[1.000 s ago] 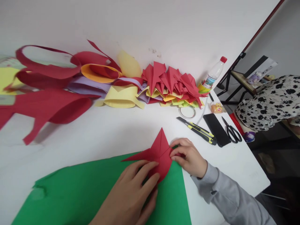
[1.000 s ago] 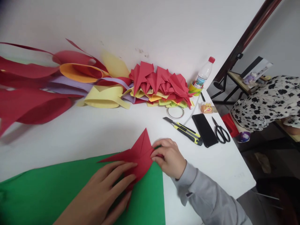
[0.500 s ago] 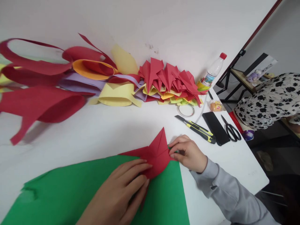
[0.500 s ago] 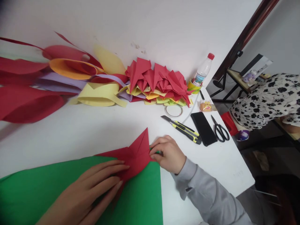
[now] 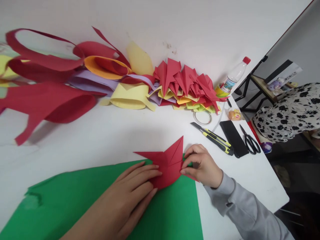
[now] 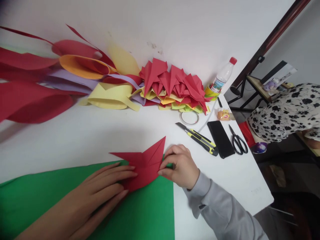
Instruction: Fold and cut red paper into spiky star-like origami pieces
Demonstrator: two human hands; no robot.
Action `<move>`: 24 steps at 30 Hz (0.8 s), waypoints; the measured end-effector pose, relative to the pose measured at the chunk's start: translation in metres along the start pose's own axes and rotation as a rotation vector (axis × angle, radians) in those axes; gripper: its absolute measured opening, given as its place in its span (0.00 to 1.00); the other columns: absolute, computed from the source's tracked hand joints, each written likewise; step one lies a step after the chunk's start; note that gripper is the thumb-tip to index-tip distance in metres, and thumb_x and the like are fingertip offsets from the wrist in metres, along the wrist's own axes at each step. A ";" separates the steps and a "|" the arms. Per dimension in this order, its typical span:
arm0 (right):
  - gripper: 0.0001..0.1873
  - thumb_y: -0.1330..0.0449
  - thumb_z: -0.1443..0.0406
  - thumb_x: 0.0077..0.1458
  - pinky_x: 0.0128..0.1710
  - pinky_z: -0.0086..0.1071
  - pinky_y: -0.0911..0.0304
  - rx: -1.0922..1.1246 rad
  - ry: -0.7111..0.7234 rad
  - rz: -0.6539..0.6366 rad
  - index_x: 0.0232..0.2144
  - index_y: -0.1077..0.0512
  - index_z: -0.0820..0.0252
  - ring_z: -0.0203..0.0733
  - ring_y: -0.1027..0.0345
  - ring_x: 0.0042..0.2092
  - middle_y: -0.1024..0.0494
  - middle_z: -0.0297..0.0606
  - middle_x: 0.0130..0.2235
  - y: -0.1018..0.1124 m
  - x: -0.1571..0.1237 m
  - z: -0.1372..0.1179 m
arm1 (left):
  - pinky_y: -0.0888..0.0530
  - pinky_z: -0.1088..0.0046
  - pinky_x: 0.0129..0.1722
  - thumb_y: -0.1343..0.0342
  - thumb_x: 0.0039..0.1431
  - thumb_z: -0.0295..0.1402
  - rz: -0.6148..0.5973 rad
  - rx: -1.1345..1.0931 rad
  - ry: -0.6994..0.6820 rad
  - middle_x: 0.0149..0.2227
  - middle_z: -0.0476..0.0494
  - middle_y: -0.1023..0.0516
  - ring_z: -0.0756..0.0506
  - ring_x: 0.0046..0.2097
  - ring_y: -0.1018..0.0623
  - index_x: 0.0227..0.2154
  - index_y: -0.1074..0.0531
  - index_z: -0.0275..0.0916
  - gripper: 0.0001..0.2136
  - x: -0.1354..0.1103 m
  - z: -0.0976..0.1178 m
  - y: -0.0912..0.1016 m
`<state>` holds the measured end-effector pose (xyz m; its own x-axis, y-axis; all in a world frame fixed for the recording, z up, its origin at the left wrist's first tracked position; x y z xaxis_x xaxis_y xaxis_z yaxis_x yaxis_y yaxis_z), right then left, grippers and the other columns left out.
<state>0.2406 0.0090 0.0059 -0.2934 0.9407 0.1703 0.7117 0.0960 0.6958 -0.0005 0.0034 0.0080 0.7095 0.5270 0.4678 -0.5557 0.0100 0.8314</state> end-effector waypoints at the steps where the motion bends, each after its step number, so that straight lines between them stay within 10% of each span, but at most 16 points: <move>1: 0.08 0.26 0.68 0.41 0.45 0.40 0.42 0.001 -0.006 -0.006 0.24 0.22 0.54 0.43 0.34 0.42 0.26 0.33 0.36 0.000 0.000 0.000 | 0.25 0.65 0.50 0.53 0.63 0.29 0.013 0.005 0.016 0.44 0.42 0.19 0.43 0.49 0.23 0.42 0.26 0.40 0.12 0.000 0.000 0.000; 24: 0.07 0.29 0.67 0.46 0.46 0.41 0.43 -0.082 0.024 -0.123 0.30 0.19 0.48 0.43 0.36 0.44 0.28 0.33 0.38 0.005 0.003 -0.001 | 0.28 0.57 0.41 0.55 0.60 0.30 0.031 0.019 0.346 0.39 0.37 0.25 0.37 0.43 0.26 0.20 0.28 0.40 0.16 0.012 0.013 -0.008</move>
<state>0.2423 0.0115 0.0104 -0.3907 0.9155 0.0963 0.6152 0.1818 0.7671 0.0174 -0.0014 0.0111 0.5015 0.7841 0.3657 -0.5640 -0.0242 0.8254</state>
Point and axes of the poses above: each hand's wrist, its own x-axis towards the middle knuckle, its own y-axis out of the back of the hand, z = x × y, the point moved 1 cm from there along x, towards the middle knuckle
